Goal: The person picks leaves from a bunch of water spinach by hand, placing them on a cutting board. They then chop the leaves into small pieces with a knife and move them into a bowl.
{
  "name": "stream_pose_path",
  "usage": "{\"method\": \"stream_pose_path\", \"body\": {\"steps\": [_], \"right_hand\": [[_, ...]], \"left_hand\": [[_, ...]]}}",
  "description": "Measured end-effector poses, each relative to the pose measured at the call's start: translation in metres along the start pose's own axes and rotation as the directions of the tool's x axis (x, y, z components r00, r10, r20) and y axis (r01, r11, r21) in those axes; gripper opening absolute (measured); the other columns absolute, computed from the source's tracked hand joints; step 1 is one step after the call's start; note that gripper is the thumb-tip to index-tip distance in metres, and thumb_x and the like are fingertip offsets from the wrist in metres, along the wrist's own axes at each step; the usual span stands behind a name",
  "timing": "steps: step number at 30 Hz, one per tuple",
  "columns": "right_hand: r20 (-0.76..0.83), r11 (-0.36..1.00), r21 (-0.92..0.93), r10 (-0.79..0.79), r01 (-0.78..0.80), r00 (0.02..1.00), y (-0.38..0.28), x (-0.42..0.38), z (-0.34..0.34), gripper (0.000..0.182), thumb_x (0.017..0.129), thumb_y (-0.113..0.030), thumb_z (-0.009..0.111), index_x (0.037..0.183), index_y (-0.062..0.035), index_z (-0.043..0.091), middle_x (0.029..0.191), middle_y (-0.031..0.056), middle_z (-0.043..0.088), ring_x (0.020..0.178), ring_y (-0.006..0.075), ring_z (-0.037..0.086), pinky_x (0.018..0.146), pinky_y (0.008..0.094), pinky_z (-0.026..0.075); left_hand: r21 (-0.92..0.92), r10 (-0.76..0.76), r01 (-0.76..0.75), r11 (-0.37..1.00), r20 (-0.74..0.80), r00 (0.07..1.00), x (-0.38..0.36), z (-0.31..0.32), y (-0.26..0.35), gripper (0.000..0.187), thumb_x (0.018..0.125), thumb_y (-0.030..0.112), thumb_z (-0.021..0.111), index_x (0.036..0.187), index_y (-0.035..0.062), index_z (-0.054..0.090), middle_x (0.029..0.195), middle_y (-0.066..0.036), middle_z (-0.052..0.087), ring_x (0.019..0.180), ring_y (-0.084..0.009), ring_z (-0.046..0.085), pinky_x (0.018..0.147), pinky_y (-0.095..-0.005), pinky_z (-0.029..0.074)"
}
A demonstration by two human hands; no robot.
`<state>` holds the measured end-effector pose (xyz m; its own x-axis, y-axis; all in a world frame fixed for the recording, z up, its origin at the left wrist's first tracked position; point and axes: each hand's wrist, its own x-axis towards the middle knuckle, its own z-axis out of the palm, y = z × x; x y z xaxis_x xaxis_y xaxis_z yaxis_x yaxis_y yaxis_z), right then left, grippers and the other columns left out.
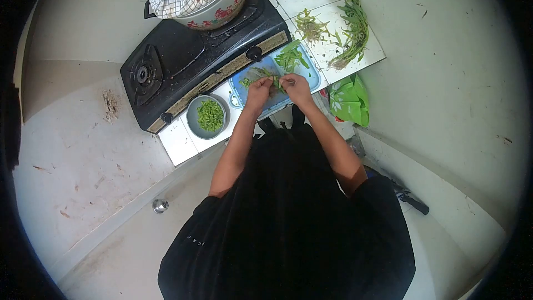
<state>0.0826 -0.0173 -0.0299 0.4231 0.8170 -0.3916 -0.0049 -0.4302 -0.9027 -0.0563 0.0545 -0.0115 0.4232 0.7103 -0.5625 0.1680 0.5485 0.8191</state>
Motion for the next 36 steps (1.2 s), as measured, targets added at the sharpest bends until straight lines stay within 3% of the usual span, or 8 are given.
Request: {"method": "stream_pose_path", "body": {"steps": [5,14,16,18,19,29,33,36], "right_hand": [[-0.024,0.985,-0.129,-0.12,0.116,0.992,-0.002,-0.011,0.006,0.021,0.088,-0.015,0.068,0.1,0.002,0.07,0.089,0.0126,0.072,0.077,0.0194,0.066,0.072,0.0311,0.052],[0.045,0.967,-0.233,-0.096,0.104,0.994,-0.016,-0.016,0.0,0.02,0.088,-0.015,0.068,0.102,-0.0015,0.068,0.097,0.0157,0.068,0.076,0.0248,0.066,0.071,0.0353,0.052],[-0.133,0.908,-0.318,-0.329,0.274,0.935,-0.008,0.002,-0.018,0.02,0.088,-0.013,0.066,0.106,-0.0027,0.067,0.1,0.0179,0.065,0.081,0.0309,0.065,0.073,0.0396,0.052],[-0.174,0.767,-0.575,-0.454,0.284,0.874,0.002,0.029,-0.038,0.022,0.088,-0.012,0.066,0.109,-0.0043,0.065,0.102,0.0186,0.063,0.09,0.0363,0.064,0.076,0.0446,0.051],[-0.183,0.742,-0.635,-0.413,0.214,0.892,-0.005,0.035,-0.045,0.023,0.086,-0.013,0.067,0.108,-0.0066,0.066,0.104,0.0182,0.06,0.095,0.0377,0.062,0.079,0.0478,0.051],[-0.116,0.567,-0.808,-0.417,0.159,0.901,-0.008,0.089,-0.047,0.017,0.087,-0.016,0.067,0.102,-0.0107,0.07,0.099,0.013,0.059,0.094,0.0322,0.062,0.078,0.0448,0.052],[-0.103,0.544,-0.825,-0.406,0.15,0.908,-0.006,0.098,-0.049,0.011,0.086,-0.014,0.068,0.095,-0.0103,0.072,0.099,0.0128,0.06,0.091,0.0334,0.063,0.079,0.045,0.053],[-0.125,0.595,-0.785,-0.428,0.175,0.895,-0.006,0.097,-0.055,0.01,0.085,-0.014,0.067,0.092,-0.0076,0.073,0.093,0.0131,0.062,0.085,0.0333,0.064,0.076,0.043,0.053]], "left_hand": [[-0.179,-0.028,0.033,0.983,0.03,0.999,-0.001,-0.003,0.0,0.024,0.099,0.026,0.058,0.091,0.0066,0.069,0.077,0.002,0.062,0.066,-0.0075,0.051,0.063,-0.0235,0.041],[-0.106,0.109,-0.109,0.988,-0.007,0.994,-0.009,-0.007,-0.004,0.018,0.093,0.017,0.068,0.078,0.0065,0.067,0.068,0.003,0.058,0.06,-0.0058,0.047,0.058,-0.0229,0.036],[-0.093,0.108,-0.109,0.99,-0.013,0.994,-0.01,-0.011,-0.004,0.02,0.093,0.017,0.068,0.077,0.0065,0.066,0.067,0.003,0.058,0.06,-0.0055,0.046,0.057,-0.0228,0.036],[-0.075,0.104,-0.105,0.992,-0.019,0.994,-0.012,-0.018,-0.003,0.021,0.093,0.017,0.068,0.075,0.0064,0.065,0.067,0.004,0.058,0.06,-0.0051,0.046,0.057,-0.0226,0.035],[-0.082,0.099,-0.1,0.992,-0.02,0.995,-0.013,-0.02,-0.003,0.021,0.093,0.016,0.067,0.075,0.0064,0.065,0.067,0.004,0.058,0.059,-0.0051,0.045,0.057,-0.0227,0.035],[-0.099,0.075,-0.082,0.992,-0.075,0.994,-0.025,-0.023,-0.011,0.023,0.093,0.014,0.067,0.072,0.0073,0.062,0.065,0.005,0.055,0.058,-0.0049,0.043,0.056,-0.023,0.033],[-0.082,0.082,-0.087,0.993,-0.065,0.995,-0.022,-0.03,-0.014,0.024,0.093,0.015,0.067,0.071,0.0077,0.061,0.064,0.005,0.055,0.057,-0.0047,0.043,0.055,-0.023,0.032],[-0.083,0.073,-0.077,0.994,-0.053,0.996,-0.017,-0.035,-0.019,0.013,0.092,0.012,0.069,0.081,0.004,0.067,0.071,0.004,0.062,0.062,-0.0027,0.05,0.057,-0.0207,0.038]]}}
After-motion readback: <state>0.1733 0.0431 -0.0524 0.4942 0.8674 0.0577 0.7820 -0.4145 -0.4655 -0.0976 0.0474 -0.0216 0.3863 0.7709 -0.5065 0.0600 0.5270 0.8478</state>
